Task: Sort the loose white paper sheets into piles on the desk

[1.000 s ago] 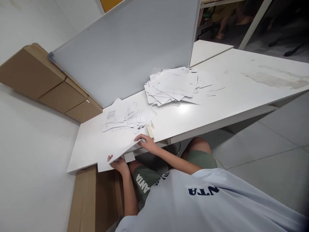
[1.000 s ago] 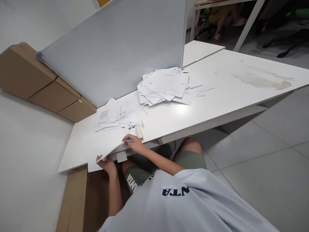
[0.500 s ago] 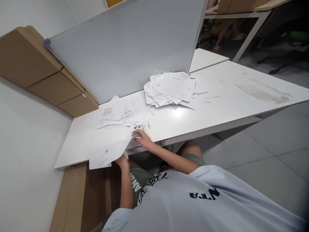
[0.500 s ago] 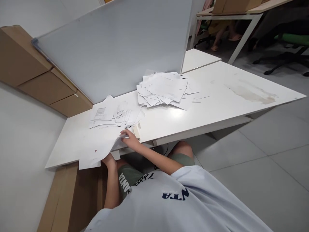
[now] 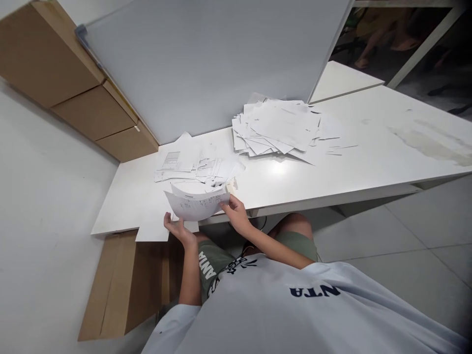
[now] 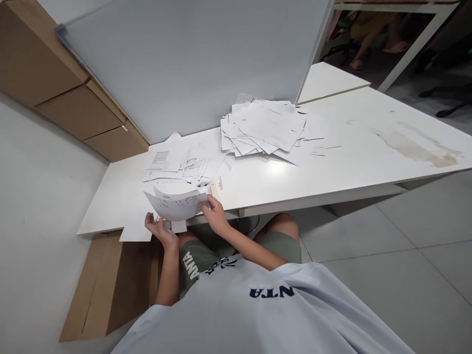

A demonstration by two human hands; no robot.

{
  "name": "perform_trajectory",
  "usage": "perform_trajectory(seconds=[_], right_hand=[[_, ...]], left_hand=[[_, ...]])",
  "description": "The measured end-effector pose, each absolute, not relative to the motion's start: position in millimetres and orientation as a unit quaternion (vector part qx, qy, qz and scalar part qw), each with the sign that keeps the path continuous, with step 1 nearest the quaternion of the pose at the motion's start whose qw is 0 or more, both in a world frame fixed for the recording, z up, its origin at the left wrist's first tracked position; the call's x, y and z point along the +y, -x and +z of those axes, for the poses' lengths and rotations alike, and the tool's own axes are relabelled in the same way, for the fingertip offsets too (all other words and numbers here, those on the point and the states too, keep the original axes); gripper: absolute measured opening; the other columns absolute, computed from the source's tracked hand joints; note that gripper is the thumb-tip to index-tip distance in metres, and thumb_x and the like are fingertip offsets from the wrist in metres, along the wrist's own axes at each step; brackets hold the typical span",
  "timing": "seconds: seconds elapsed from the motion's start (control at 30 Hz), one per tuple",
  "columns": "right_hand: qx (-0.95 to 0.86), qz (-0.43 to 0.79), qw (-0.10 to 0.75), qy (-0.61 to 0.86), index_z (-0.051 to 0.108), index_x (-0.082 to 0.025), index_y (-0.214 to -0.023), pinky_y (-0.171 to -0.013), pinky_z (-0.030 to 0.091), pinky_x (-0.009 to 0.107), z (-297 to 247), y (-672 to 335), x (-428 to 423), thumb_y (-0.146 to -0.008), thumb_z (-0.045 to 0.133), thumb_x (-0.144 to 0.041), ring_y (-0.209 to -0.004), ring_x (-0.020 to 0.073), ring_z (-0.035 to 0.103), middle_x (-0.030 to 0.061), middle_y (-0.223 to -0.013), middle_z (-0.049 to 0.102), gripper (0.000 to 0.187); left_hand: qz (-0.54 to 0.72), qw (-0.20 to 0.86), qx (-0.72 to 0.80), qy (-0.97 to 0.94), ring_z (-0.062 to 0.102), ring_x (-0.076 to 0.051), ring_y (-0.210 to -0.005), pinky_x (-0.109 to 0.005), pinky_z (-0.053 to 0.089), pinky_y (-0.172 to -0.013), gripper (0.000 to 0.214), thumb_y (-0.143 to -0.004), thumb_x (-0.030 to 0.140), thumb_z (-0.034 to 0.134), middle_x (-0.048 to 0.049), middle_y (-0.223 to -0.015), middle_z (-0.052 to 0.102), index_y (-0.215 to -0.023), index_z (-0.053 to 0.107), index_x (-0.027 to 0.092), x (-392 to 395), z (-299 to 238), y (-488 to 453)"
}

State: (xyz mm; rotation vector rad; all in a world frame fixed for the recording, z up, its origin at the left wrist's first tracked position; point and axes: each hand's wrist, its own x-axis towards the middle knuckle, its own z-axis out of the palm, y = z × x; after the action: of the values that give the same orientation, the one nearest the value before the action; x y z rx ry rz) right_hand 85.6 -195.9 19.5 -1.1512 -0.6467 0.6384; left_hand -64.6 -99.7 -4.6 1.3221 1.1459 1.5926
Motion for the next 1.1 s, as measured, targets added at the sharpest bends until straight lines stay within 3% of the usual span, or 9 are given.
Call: perform_trajectory(seconds=[0.23, 0.4, 0.63, 0.8, 0.97, 1.1], right_hand=[[-0.325, 0.225, 0.731, 0.557, 0.059, -0.022, -0.095, -0.088, 0.045, 0.034, 18, -85, -194, -0.081, 0.053, -0.036, -0.094, 0.0209, 0.058, 0.0041, -0.095, 0.064, 0.021], [-0.326, 0.216, 0.722, 0.571, 0.057, -0.022, -0.096, -0.084, 0.046, 0.033, 23, -81, -194, -0.081, 0.053, -0.037, -0.090, 0.0202, 0.058, 0.0031, -0.092, 0.063, 0.021], [-0.344, 0.217, 0.691, 0.597, 0.059, -0.022, -0.092, -0.077, 0.048, 0.032, 17, -74, -223, -0.083, 0.052, -0.038, -0.082, 0.0197, 0.060, 0.0025, -0.086, 0.066, 0.020], [-0.361, 0.252, 0.594, 0.673, 0.064, -0.020, -0.097, -0.072, 0.049, 0.032, -5, -99, -280, -0.083, 0.054, -0.042, -0.076, 0.0207, 0.061, 0.0030, -0.085, 0.069, 0.028], [-0.282, 0.291, 0.560, 0.723, 0.064, -0.019, -0.105, -0.081, 0.051, 0.037, -26, -137, -323, -0.077, 0.057, -0.043, -0.093, 0.0254, 0.064, 0.0069, -0.101, 0.071, 0.037], [-0.211, 0.321, 0.574, 0.723, 0.060, -0.019, -0.116, -0.082, 0.053, 0.038, -22, -157, -330, -0.074, 0.058, -0.040, -0.096, 0.0259, 0.065, 0.0094, -0.111, 0.070, 0.047]], left_hand=[[0.584, 0.375, 0.400, -0.599, 0.038, -0.025, -0.137, -0.038, 0.031, -0.114, 0.064, -0.085, 0.046, 0.053, -0.0160, -0.145, 0.038, -0.139, 0.032, 0.020, -71, -9, 54], [0.624, 0.383, 0.366, -0.575, 0.054, -0.024, -0.118, -0.039, 0.039, -0.106, 0.054, -0.086, 0.047, 0.050, -0.0122, -0.119, 0.055, -0.131, 0.040, 0.019, -54, 0, 40], [0.685, 0.335, 0.408, -0.502, 0.057, -0.020, -0.106, -0.032, 0.045, -0.093, 0.032, -0.084, 0.042, 0.056, -0.0051, -0.109, 0.056, -0.108, 0.048, 0.023, -105, -10, 54], [0.567, 0.423, 0.490, -0.510, 0.061, -0.017, -0.089, -0.030, 0.048, -0.081, 0.033, -0.082, 0.047, 0.062, -0.0035, -0.095, 0.061, -0.102, 0.054, 0.021, -165, -32, 79], [0.399, 0.549, 0.511, -0.527, 0.065, -0.020, -0.086, -0.030, 0.051, -0.076, 0.038, -0.075, 0.049, 0.070, -0.0064, -0.090, 0.067, -0.094, 0.058, 0.019, -199, -35, 74], [0.339, 0.592, 0.505, -0.528, 0.066, -0.019, -0.079, -0.029, 0.051, -0.070, 0.049, -0.076, 0.044, 0.069, -0.0047, -0.085, 0.068, -0.114, 0.052, 0.019, -195, -19, 48]])
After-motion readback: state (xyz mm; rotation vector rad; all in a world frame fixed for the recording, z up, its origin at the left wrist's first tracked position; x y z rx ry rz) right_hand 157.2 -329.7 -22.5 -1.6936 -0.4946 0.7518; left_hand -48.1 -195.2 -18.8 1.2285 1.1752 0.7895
